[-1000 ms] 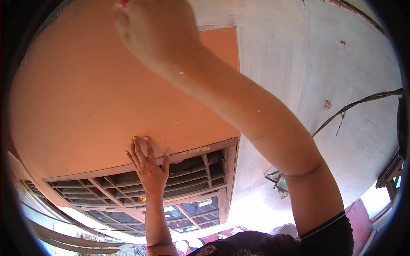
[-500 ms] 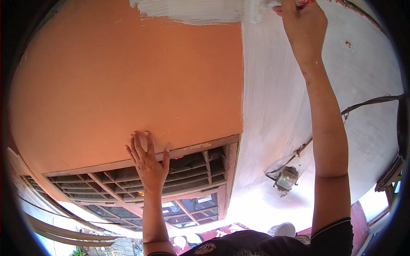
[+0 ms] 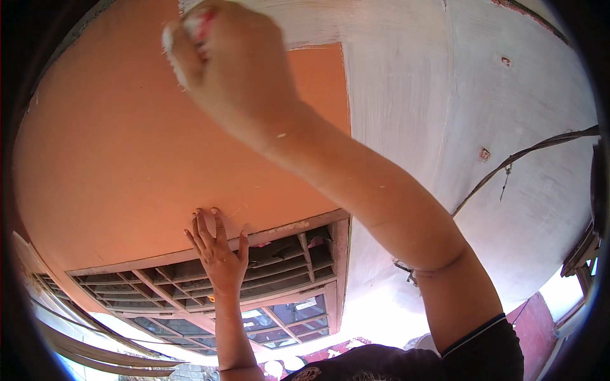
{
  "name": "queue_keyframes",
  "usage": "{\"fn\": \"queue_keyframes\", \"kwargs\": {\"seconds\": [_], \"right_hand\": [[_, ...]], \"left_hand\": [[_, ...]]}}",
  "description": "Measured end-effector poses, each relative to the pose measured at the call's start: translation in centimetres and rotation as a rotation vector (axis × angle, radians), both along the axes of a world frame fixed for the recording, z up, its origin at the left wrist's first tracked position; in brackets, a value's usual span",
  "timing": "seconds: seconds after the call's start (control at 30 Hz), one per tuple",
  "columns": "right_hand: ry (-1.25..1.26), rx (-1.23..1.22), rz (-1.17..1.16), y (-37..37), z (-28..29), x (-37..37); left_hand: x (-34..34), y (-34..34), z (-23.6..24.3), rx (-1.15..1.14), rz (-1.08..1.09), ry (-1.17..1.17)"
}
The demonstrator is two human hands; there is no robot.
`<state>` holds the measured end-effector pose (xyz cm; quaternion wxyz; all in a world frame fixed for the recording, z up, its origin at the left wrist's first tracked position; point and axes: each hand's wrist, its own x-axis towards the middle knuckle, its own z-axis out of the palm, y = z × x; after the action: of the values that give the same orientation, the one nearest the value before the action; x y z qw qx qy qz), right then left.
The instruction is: The person paints a ceiling and wall area using a paintbrush and white paint from a bucket. They dip the brush into the bucket and apply the paint to the white and orange surfaces.
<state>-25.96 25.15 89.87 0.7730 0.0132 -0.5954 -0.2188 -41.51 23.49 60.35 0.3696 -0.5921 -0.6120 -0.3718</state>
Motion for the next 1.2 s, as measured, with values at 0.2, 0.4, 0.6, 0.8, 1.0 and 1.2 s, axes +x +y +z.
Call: {"fn": "queue_keyframes", "kwargs": {"seconds": [0.2, 0.4, 0.6, 0.8, 1.0, 1.2], "right_hand": [[0.086, -0.415, 0.337, -0.8, -3.6, 12.2], [0.278, -0.709, 0.375, -3.5, -16.4, 23.3], [0.582, -1.316, 0.433, -7.1, -35.5, 31.9], [0.816, -1.778, 0.598, -12.8, -51.0, 34.3], [0.847, -2.007, 0.827, -17.0, -56.5, 35.7], [0.741, -2.152, 0.928, -17.6, -61.4, 37.2]], "left_hand": [[-0.1, -0.3, -0.1, 0.005, 0.022, 0.030], [-0.3, 0.6, -0.9, -0.007, 0.057, 0.094], [0.3, 1.8, -1.0, 0.020, 0.077, 0.160], [-1.0, 3.0, -2.4, 0.040, 0.122, 0.202], [-1.2, 2.6, -2.4, 0.015, 0.124, 0.208], [-1.3, 2.6, -4.8, 0.078, 0.010, 0.096]]}}
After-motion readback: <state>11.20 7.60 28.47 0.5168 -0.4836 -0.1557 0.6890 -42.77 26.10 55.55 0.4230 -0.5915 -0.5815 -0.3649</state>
